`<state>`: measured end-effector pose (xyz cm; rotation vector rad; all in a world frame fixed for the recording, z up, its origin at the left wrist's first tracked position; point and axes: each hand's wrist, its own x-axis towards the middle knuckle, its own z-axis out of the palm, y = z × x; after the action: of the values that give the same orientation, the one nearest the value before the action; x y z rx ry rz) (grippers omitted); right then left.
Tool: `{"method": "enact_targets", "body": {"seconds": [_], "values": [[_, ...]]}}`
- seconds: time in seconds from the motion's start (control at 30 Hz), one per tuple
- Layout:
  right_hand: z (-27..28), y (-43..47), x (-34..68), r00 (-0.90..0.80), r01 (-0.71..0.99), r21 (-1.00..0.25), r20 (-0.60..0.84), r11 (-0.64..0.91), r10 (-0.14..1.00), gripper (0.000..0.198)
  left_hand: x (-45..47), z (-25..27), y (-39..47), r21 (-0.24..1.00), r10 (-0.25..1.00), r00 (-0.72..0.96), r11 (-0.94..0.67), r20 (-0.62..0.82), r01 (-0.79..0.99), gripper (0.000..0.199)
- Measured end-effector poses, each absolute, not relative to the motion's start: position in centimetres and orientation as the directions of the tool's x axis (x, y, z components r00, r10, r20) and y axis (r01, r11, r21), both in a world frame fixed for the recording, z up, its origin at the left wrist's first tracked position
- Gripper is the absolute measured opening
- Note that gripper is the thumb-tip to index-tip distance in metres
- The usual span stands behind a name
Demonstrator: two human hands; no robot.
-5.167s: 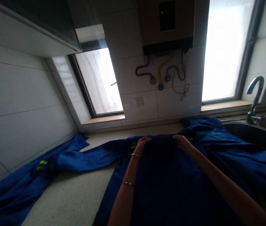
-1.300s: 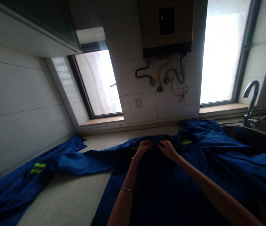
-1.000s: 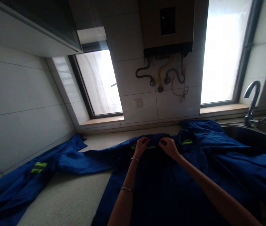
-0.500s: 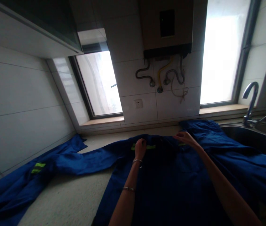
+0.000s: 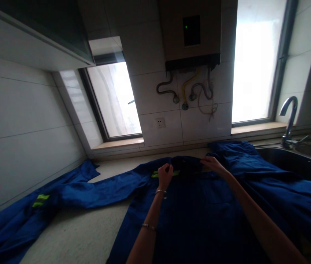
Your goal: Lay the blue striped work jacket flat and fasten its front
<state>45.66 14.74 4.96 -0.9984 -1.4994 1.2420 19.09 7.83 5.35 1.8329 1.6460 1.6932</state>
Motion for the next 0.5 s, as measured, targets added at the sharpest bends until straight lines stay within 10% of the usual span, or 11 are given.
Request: {"method": "enact_targets", "body": {"seconds": [0.3,0.5], "values": [[5.3,13.2,42.7,-0.084,-0.459,-0.876,0.208,0.147,0.975,0.030,25.0,7.1,11.4,0.819,0.912,-0.164,-0.245,0.377,0.518,0.049],[5.3,13.4,43.0,-0.078,-0.218,-0.955,0.222,0.200,0.972,0.025,24.4,7.3,14.6,0.933,0.916,-0.298,-0.169,0.268,0.318,0.041]]}}
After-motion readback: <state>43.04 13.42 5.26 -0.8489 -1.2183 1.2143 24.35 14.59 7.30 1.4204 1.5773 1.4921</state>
